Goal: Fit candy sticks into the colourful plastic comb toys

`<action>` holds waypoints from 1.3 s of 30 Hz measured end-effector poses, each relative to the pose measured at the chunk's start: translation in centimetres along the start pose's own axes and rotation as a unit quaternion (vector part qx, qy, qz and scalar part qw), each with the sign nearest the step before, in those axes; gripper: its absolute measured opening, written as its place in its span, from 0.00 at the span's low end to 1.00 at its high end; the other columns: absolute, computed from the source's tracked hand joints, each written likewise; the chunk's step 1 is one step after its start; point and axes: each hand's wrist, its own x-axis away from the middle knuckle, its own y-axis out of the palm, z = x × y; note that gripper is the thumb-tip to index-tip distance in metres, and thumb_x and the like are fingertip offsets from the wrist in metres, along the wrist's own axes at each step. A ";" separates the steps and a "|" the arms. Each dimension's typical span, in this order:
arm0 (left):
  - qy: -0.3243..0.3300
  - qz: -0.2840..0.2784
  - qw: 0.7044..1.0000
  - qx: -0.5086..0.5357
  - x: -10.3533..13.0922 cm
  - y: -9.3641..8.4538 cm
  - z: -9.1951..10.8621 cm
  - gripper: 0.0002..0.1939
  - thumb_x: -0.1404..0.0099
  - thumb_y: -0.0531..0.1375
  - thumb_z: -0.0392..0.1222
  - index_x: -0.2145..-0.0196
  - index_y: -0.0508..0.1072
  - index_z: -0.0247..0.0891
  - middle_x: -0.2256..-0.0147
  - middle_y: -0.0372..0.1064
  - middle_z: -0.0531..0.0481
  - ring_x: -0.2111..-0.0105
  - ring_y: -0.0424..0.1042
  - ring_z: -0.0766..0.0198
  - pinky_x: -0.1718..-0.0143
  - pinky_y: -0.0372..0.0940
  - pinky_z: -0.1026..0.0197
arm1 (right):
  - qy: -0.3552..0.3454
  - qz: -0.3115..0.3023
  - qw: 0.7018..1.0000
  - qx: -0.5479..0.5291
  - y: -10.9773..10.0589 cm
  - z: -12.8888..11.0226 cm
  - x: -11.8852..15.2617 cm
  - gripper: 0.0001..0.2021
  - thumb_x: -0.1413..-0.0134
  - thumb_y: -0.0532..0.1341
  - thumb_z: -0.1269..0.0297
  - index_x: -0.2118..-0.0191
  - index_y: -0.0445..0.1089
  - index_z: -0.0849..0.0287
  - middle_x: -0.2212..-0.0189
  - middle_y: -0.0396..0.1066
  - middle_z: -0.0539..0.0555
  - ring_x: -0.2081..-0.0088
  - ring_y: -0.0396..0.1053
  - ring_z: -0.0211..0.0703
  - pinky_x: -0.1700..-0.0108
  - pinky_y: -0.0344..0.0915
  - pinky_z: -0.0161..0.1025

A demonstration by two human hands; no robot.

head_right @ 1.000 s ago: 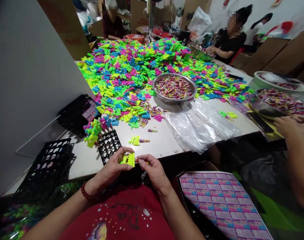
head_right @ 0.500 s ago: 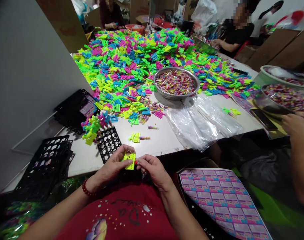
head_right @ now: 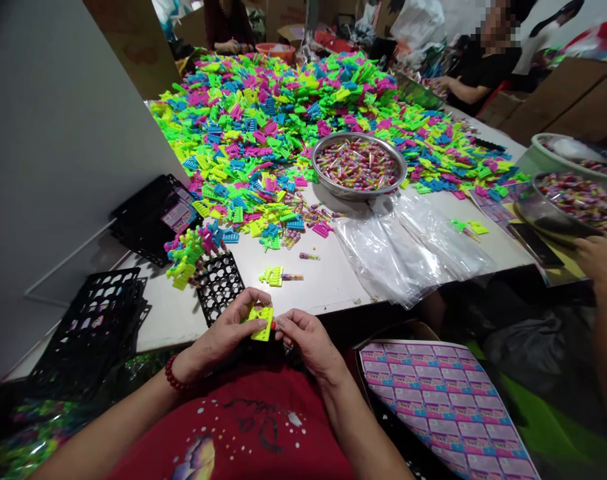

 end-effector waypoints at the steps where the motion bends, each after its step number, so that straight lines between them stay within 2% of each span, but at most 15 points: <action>1: -0.006 -0.007 1.000 0.015 -0.1 0.0 0.0 0.16 0.41 0.65 0.41 0.56 0.66 0.41 0.60 0.62 0.52 0.62 0.63 0.63 0.61 0.61 0.63 | 0.009 0.000 1.000 -0.016 0.2 -0.1 0.0 0.16 0.52 0.72 0.51 0.69 0.74 0.60 0.77 0.69 0.49 0.78 0.53 0.32 0.74 0.48 0.33; 4: -0.017 -0.020 0.996 0.082 -0.4 0.0 -0.4 0.19 0.44 0.67 0.41 0.56 0.67 0.42 0.61 0.62 0.53 0.64 0.64 0.64 0.63 0.61 0.63 | 0.024 0.001 0.998 -0.058 0.7 -0.3 0.2 0.17 0.56 0.74 0.51 0.71 0.73 0.60 0.78 0.68 0.48 0.78 0.52 0.32 0.74 0.49 0.33; 7: -0.017 -0.028 0.993 0.117 -0.6 -0.1 -0.8 0.20 0.46 0.68 0.41 0.56 0.67 0.41 0.61 0.61 0.53 0.66 0.64 0.65 0.64 0.61 0.63 | 0.008 0.006 0.998 -0.068 0.9 -0.1 0.5 0.17 0.56 0.74 0.51 0.70 0.73 0.59 0.78 0.68 0.48 0.78 0.53 0.32 0.73 0.50 0.33; 9: -0.010 -0.041 0.996 0.079 -0.5 -0.1 -0.6 0.19 0.43 0.67 0.41 0.56 0.66 0.42 0.61 0.61 0.53 0.65 0.64 0.64 0.64 0.61 0.63 | -0.016 0.014 0.999 -0.041 0.8 0.1 0.7 0.16 0.53 0.73 0.51 0.69 0.73 0.59 0.77 0.68 0.48 0.77 0.55 0.32 0.72 0.51 0.33; 13: 0.045 -0.047 0.994 -0.085 0.0 0.1 0.9 0.15 0.37 0.61 0.42 0.54 0.65 0.42 0.60 0.61 0.51 0.63 0.63 0.62 0.61 0.60 0.62 | -0.062 0.014 0.997 0.048 0.3 0.1 1.2 0.14 0.45 0.68 0.51 0.67 0.73 0.58 0.75 0.68 0.49 0.74 0.58 0.35 0.70 0.54 0.34; 17: 0.064 -0.028 0.977 -0.200 0.2 0.7 2.5 0.14 0.39 0.59 0.37 0.54 0.64 0.41 0.59 0.63 0.51 0.62 0.63 0.61 0.58 0.60 0.60 | -0.106 0.014 0.983 0.147 0.2 -0.4 1.6 0.13 0.40 0.64 0.51 0.65 0.72 0.57 0.71 0.70 0.50 0.69 0.64 0.39 0.64 0.59 0.37; 20: 0.065 -0.024 0.971 -0.228 0.1 0.8 2.8 0.14 0.40 0.57 0.35 0.55 0.64 0.41 0.59 0.64 0.50 0.61 0.64 0.59 0.58 0.60 0.59 | -0.125 0.025 0.969 0.211 0.4 -0.5 1.6 0.13 0.38 0.61 0.51 0.65 0.72 0.57 0.70 0.71 0.50 0.66 0.66 0.42 0.61 0.61 0.38; 26: 0.083 -0.035 0.960 -0.264 -0.6 0.3 1.9 0.12 0.38 0.57 0.38 0.55 0.65 0.42 0.59 0.65 0.50 0.60 0.65 0.59 0.56 0.61 0.58 | -0.132 0.031 0.970 0.201 1.1 0.9 0.6 0.16 0.40 0.62 0.48 0.68 0.68 0.57 0.73 0.68 0.48 0.71 0.63 0.39 0.66 0.58 0.36; 28: 0.072 0.002 0.964 -0.256 -1.3 0.2 1.2 0.14 0.38 0.58 0.40 0.54 0.65 0.42 0.57 0.66 0.50 0.61 0.66 0.60 0.57 0.61 0.59 | -0.122 0.027 0.976 0.179 1.1 1.3 -0.1 0.16 0.40 0.61 0.48 0.68 0.68 0.56 0.73 0.67 0.47 0.73 0.60 0.38 0.68 0.57 0.36; 31: 0.033 0.146 0.971 -0.185 -2.4 -0.1 -0.1 0.18 0.36 0.58 0.49 0.51 0.62 0.42 0.54 0.65 0.48 0.62 0.68 0.60 0.61 0.63 0.59 | -0.151 0.067 0.970 0.177 -0.5 0.9 -1.5 0.15 0.39 0.61 0.49 0.67 0.69 0.56 0.73 0.69 0.48 0.71 0.62 0.39 0.66 0.58 0.36; 33: 0.010 0.217 0.965 -0.145 -2.9 -0.6 -0.8 0.20 0.37 0.58 0.54 0.53 0.63 0.41 0.56 0.66 0.48 0.63 0.70 0.60 0.64 0.63 0.59 | -0.195 0.148 0.948 0.204 -2.7 -0.2 -2.6 0.15 0.39 0.60 0.49 0.66 0.70 0.56 0.71 0.70 0.50 0.68 0.64 0.42 0.62 0.60 0.38; 35: 0.004 0.229 0.960 -0.162 -3.4 -1.3 -1.1 0.18 0.38 0.58 0.55 0.58 0.66 0.39 0.61 0.68 0.48 0.65 0.70 0.59 0.65 0.63 0.59 | -0.243 0.241 0.899 0.273 -5.2 -1.5 -3.8 0.14 0.37 0.58 0.50 0.63 0.71 0.56 0.68 0.72 0.53 0.64 0.66 0.46 0.58 0.62 0.42; 37: 0.018 0.226 0.948 -0.225 -3.9 -2.1 -0.9 0.14 0.39 0.58 0.52 0.64 0.69 0.39 0.67 0.68 0.49 0.67 0.69 0.59 0.65 0.62 0.59 | -0.289 0.311 0.811 0.402 -7.2 -2.6 -5.1 0.13 0.36 0.57 0.55 0.57 0.73 0.58 0.60 0.74 0.59 0.56 0.66 0.52 0.51 0.60 0.49; 39: 0.033 0.239 0.926 -0.292 -4.9 -2.7 -0.4 0.11 0.39 0.57 0.49 0.68 0.70 0.39 0.69 0.70 0.49 0.67 0.69 0.58 0.65 0.61 0.59 | -0.322 0.333 0.707 0.534 -8.0 -2.8 -6.3 0.13 0.36 0.56 0.61 0.53 0.73 0.59 0.52 0.72 0.63 0.49 0.62 0.57 0.45 0.54 0.54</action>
